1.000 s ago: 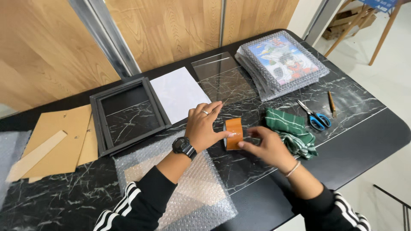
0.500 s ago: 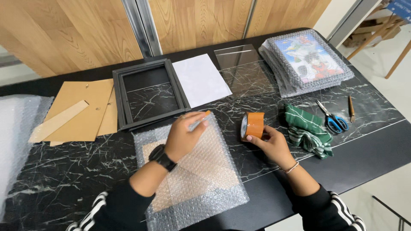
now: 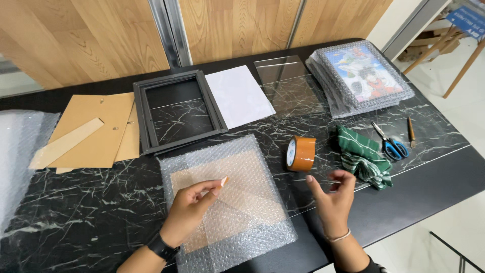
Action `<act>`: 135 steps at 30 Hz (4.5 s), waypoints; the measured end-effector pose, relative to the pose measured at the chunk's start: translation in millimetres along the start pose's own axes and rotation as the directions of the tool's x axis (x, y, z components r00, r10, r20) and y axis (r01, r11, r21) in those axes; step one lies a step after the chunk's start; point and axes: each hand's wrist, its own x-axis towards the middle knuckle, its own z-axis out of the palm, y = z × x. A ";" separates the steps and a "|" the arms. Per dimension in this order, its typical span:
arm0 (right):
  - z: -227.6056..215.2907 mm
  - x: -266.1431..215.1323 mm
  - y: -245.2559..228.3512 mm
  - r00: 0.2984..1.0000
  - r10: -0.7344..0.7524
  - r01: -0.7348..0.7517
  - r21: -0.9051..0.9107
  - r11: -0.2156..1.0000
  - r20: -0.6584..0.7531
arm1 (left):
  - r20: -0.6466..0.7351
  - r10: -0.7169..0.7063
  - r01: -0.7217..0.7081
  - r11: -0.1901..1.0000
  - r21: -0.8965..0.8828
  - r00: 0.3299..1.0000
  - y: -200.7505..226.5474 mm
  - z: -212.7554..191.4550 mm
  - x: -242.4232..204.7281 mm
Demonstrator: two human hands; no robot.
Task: The person wraps a framed artwork in bubble wrap and secures it with adhesive tape using scissors.
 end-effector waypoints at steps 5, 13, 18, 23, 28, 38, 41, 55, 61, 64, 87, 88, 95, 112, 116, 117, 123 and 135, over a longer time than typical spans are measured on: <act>22.8 -13.4 -37.2 0.916 -0.393 0.399 -0.082 0.913 0.082 | 0.030 0.088 -0.091 0.988 0.128 0.996 -4.2 11.2 22.7; 81.4 -5.7 -65.5 0.786 -0.126 0.063 0.125 0.990 0.606 | 0.048 0.280 -0.282 0.959 0.029 0.959 -15.7 27.3 64.7; 113.4 12.8 -85.7 0.582 0.018 -0.207 0.127 0.970 0.813 | 0.030 0.279 -0.280 0.959 0.051 0.960 -21.7 12.0 61.9; 148.6 16.1 -91.3 0.429 -0.038 -0.160 0.117 0.980 0.903 | 0.005 0.256 -0.256 0.967 0.015 0.967 -25.9 -10.6 60.6; 172.6 9.3 -111.9 0.363 0.018 -0.308 0.102 0.946 0.932 | -0.006 0.266 -0.266 0.964 -0.028 0.964 -39.1 -33.4 63.8; 215.6 22.9 -135.9 0.323 -0.115 -0.147 0.169 0.974 0.939 | -0.059 0.325 -0.325 0.946 0.010 0.944 -57.4 -72.3 94.2; 217.7 20.8 -141.0 0.282 -0.117 -0.127 0.158 0.979 0.952 | -0.029 0.281 -0.281 0.960 -0.017 0.959 -55.5 -75.7 93.2; 220.4 19.1 -144.4 0.273 -0.062 -0.088 0.089 0.992 0.960 | -0.030 0.173 -0.170 0.982 0.078 0.984 -45.0 -89.9 88.9; 230.8 15.9 -136.3 0.241 -0.031 -0.104 0.058 0.993 0.970 | -0.094 0.175 -0.146 0.955 0.257 0.980 -56.9 -84.7 98.7; 223.3 9.4 -145.5 0.318 -0.033 -0.094 0.067 0.993 0.947 | -0.171 0.154 -0.113 0.967 0.230 0.973 -56.4 -82.9 100.6; 166.9 -17.7 -145.6 0.231 0.202 0.021 -0.212 0.977 0.952 | 0.096 -0.016 -0.042 0.817 0.575 0.995 -12.5 -60.7 23.5; 166.0 -20.2 -146.8 0.242 0.211 0.020 -0.223 0.975 0.947 | 0.082 -0.036 -0.017 0.823 0.567 0.996 -11.9 -61.4 20.8; 169.5 -31.4 -144.7 0.261 0.206 0.162 -0.253 0.954 0.943 | 0.060 -0.063 0.012 0.786 0.618 0.996 -26.2 -60.0 24.3; 177.9 -37.5 -160.8 0.232 0.247 0.471 -0.331 0.817 0.941 | 0.023 -0.009 -0.010 0.713 0.701 1.000 -55.4 -50.6 47.2; 182.9 -36.5 -157.7 0.235 0.254 0.476 -0.339 0.812 0.938 | 0.026 -0.001 -0.018 0.699 0.715 1.000 -50.5 -47.5 45.5; 184.1 -36.2 -156.8 0.249 0.260 0.489 -0.352 0.798 0.933 | 0.010 0.000 -0.007 0.684 0.729 1.000 -48.7 -45.8 45.2; 184.1 -33.8 -154.3 0.255 0.260 0.483 -0.355 0.800 0.931 | 0.008 0.012 -0.014 0.681 0.732 1.000 -54.8 -45.8 46.6; 160.8 -19.5 -157.3 0.313 0.234 0.377 -0.347 0.859 0.920 | 0.091 0.027 -0.083 0.704 0.705 0.996 -59.6 -58.9 47.0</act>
